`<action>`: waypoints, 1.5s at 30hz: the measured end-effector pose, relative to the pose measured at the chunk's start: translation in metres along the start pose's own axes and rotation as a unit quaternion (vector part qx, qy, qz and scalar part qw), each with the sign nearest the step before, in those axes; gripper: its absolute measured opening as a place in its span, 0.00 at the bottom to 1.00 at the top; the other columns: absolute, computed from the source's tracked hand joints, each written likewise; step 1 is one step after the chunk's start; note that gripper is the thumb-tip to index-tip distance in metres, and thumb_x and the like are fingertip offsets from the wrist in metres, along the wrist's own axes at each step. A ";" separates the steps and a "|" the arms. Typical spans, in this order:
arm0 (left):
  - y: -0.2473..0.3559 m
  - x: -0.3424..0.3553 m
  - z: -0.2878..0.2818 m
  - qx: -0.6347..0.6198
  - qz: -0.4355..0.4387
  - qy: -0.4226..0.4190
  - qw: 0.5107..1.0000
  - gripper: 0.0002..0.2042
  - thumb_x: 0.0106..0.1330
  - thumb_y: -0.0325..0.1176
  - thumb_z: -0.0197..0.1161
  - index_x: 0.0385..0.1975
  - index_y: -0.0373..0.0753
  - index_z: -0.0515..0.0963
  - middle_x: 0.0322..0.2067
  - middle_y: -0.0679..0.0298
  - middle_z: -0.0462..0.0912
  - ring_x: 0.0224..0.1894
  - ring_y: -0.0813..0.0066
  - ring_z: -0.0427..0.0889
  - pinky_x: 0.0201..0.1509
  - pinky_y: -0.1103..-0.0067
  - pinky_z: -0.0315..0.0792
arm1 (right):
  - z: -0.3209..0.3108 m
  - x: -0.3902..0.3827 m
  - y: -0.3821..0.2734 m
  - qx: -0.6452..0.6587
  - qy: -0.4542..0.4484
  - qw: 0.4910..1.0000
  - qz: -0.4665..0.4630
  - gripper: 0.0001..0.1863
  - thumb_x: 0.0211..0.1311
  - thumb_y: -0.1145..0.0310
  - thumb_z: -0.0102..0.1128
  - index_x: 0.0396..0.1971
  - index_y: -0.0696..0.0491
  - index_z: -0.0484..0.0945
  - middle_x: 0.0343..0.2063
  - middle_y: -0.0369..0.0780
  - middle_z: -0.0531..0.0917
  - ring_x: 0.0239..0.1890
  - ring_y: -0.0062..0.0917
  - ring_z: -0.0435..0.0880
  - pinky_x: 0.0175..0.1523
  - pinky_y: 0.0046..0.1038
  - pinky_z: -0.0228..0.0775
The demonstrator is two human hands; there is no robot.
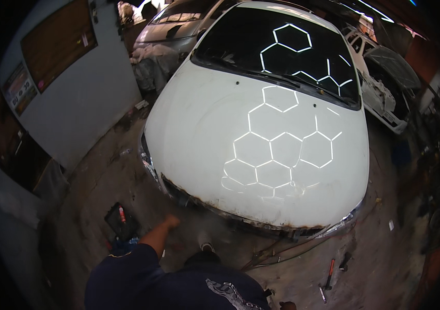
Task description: The person pushes the front panel of a car back into place, then uses a hammer and a chisel to straighten the metal around the headlight housing.
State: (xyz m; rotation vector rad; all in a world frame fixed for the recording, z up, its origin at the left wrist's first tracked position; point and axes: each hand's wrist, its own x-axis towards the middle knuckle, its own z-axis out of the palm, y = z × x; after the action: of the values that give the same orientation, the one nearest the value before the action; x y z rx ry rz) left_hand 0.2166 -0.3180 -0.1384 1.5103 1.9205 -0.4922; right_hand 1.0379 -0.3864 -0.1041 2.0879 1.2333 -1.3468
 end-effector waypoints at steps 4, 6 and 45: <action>-0.002 -0.023 -0.019 0.078 0.005 -0.005 0.997 0.19 0.71 0.45 0.55 0.51 0.42 0.86 0.53 0.51 0.85 0.53 0.52 0.86 0.58 0.61 0.78 | 0.052 -0.013 0.045 0.073 -0.035 0.997 -0.005 0.20 0.72 0.48 0.55 0.38 0.50 0.84 0.25 0.39 0.83 0.24 0.31 0.81 0.25 0.37 0.73; -0.010 -0.052 -0.026 -0.007 -0.038 0.052 0.998 0.21 0.69 0.48 0.60 0.51 0.40 0.86 0.53 0.49 0.85 0.54 0.50 0.85 0.59 0.62 0.78 | 0.085 -0.018 0.048 0.146 -0.028 0.989 0.016 0.19 0.71 0.49 0.57 0.37 0.51 0.84 0.25 0.39 0.83 0.24 0.30 0.81 0.25 0.38 0.72; 0.396 -0.047 -0.245 0.031 0.492 0.136 0.859 0.23 0.65 0.41 0.67 0.57 0.35 0.79 0.55 0.42 0.81 0.59 0.42 0.77 0.64 0.61 0.72 | 0.168 -0.119 0.017 0.255 0.214 0.940 0.070 0.15 0.65 0.59 0.62 0.46 0.49 0.86 0.44 0.47 0.86 0.49 0.43 0.86 0.56 0.41 0.78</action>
State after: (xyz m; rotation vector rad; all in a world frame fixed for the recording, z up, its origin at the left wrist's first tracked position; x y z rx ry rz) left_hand 0.5414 -0.0880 0.1084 2.4195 1.0412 0.1402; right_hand 0.9406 -0.5674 -0.0837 2.8936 0.9138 -1.2847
